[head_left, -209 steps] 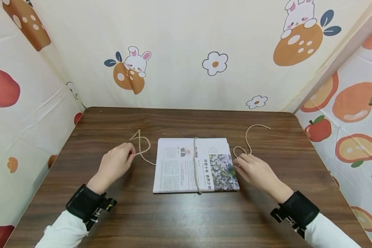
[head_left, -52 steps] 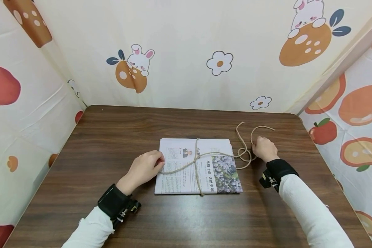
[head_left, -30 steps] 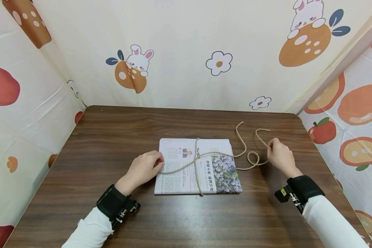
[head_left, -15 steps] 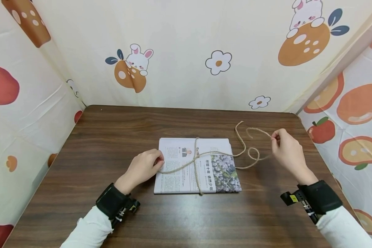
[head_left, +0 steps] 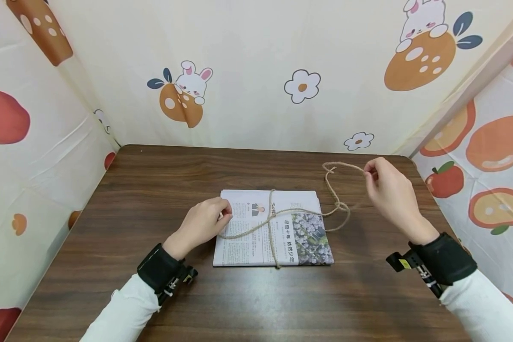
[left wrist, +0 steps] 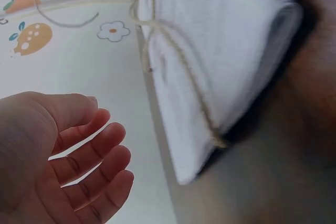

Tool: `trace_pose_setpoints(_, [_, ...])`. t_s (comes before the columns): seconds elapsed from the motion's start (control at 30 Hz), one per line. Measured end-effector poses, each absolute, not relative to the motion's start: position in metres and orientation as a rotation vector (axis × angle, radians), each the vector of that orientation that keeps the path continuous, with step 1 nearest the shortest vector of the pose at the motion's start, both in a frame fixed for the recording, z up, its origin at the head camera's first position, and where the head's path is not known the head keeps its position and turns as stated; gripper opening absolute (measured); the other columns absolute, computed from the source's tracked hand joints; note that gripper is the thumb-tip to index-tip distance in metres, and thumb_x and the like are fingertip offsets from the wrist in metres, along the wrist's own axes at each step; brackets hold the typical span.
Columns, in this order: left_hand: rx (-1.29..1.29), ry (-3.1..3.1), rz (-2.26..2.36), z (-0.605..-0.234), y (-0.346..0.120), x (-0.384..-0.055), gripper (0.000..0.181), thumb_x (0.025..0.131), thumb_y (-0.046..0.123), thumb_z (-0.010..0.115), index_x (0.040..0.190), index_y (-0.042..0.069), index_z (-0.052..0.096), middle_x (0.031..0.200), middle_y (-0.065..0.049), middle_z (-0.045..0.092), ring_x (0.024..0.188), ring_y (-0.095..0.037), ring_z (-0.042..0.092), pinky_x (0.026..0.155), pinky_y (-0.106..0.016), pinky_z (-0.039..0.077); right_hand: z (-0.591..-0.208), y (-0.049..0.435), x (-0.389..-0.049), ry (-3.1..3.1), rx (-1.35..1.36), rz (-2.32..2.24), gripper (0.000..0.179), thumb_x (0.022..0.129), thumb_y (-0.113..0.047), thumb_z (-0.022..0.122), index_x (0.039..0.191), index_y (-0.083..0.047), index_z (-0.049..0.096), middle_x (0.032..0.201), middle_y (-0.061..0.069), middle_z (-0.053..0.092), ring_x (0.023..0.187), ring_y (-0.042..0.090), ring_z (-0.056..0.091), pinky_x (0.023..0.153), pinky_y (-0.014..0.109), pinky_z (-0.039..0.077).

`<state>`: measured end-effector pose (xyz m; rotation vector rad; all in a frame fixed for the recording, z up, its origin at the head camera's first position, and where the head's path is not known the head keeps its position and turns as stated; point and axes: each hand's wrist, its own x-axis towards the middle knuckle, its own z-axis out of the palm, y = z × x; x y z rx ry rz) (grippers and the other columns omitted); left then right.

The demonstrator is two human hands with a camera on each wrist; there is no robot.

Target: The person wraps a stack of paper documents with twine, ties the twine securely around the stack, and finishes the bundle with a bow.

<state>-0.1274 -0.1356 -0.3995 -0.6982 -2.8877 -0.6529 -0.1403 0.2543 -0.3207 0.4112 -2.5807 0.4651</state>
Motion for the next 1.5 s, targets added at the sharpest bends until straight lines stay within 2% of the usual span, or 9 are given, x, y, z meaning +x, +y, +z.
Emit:
trace_pose_setpoints(0.13, [-0.727,-2.864,-0.636,-0.388,-0.126,-0.135,0.004,0.085,0.017,0.063,0.086,0.014,0.062,0.083,0.0,0.06,0.067,-0.011,0.049,0.057,-0.025,0.042,-0.311,0.243,-0.146,-2.576,0.476,0.462,0.007,0.088,-0.001,0.052,0.095,0.0,0.053,0.08,0.012,0.055,0.067,0.021,0.05,0.059,0.038,0.038])
trace_pose_setpoints(0.33, [-0.777,-2.797,-0.63,-0.374,-0.109,-0.147,0.015,0.085,0.017,0.064,0.099,0.01,0.061,0.093,-0.003,0.061,0.08,-0.015,0.057,0.066,-0.03,0.048,-0.306,0.223,-0.152,-2.579,0.656,0.489,0.008,0.085,0.004,0.053,0.093,0.001,0.053,0.081,0.012,0.056,0.07,0.021,0.052,0.062,0.036,0.041])
trace_pose_setpoints(0.53, [-0.8,-2.724,-0.68,-0.367,-0.087,-0.155,0.03,0.085,0.018,0.065,0.112,0.009,0.058,0.107,-0.005,0.061,0.096,-0.018,0.059,0.076,-0.032,0.05,-0.312,0.205,-0.157,-2.601,0.774,0.544,0.008,0.085,0.003,0.054,0.09,-0.004,0.053,0.078,0.005,0.055,0.066,0.013,0.05,0.059,0.031,0.041])
trace_pose_setpoints(0.7, [-0.805,-2.717,-0.716,-0.366,-0.07,-0.161,0.036,0.085,0.019,0.065,0.118,0.009,0.056,0.112,-0.004,0.059,0.097,-0.018,0.059,0.075,-0.032,0.05,-0.317,0.191,-0.159,-2.649,0.845,0.591,0.007,0.087,0.0,0.054,0.091,-0.006,0.054,0.08,0.002,0.054,0.066,0.011,0.046,0.059,0.028,0.039])
trace_pose_setpoints(0.97, [-0.847,-2.722,-0.733,-0.37,-0.059,-0.162,0.023,0.087,0.019,0.063,0.109,0.012,0.063,0.105,-0.001,0.06,0.088,-0.015,0.061,0.068,-0.029,0.049,-0.321,0.181,-0.157,-2.677,0.932,0.636,0.006,0.088,-0.003,0.054,0.093,-0.006,0.054,0.081,0.001,0.054,0.067,0.009,0.045,0.061,0.027,0.038])
trace_pose_setpoints(1.3, [-0.815,-2.705,-0.763,-0.378,-0.063,-0.161,0.006,0.087,0.012,0.061,0.092,0.012,0.066,0.086,0.0,0.064,0.074,-0.011,0.061,0.06,-0.023,0.046,-0.329,0.175,-0.159,-2.694,0.98,0.628,0.005,0.09,-0.005,0.054,0.095,-0.008,0.054,0.083,0.001,0.055,0.068,0.009,0.046,0.061,0.027,0.038])
trace_pose_setpoints(1.5, [-0.775,-2.698,-0.787,-0.381,-0.07,-0.161,0.006,0.086,0.01,0.062,0.089,0.011,0.067,0.083,0.001,0.065,0.063,-0.008,0.053,0.056,-0.022,0.042,-0.334,0.17,-0.168,-2.729,1.012,0.536,0.004,0.093,-0.006,0.049,0.095,-0.007,0.053,0.084,0.003,0.053,0.071,0.014,0.043,0.065,0.029,0.036])
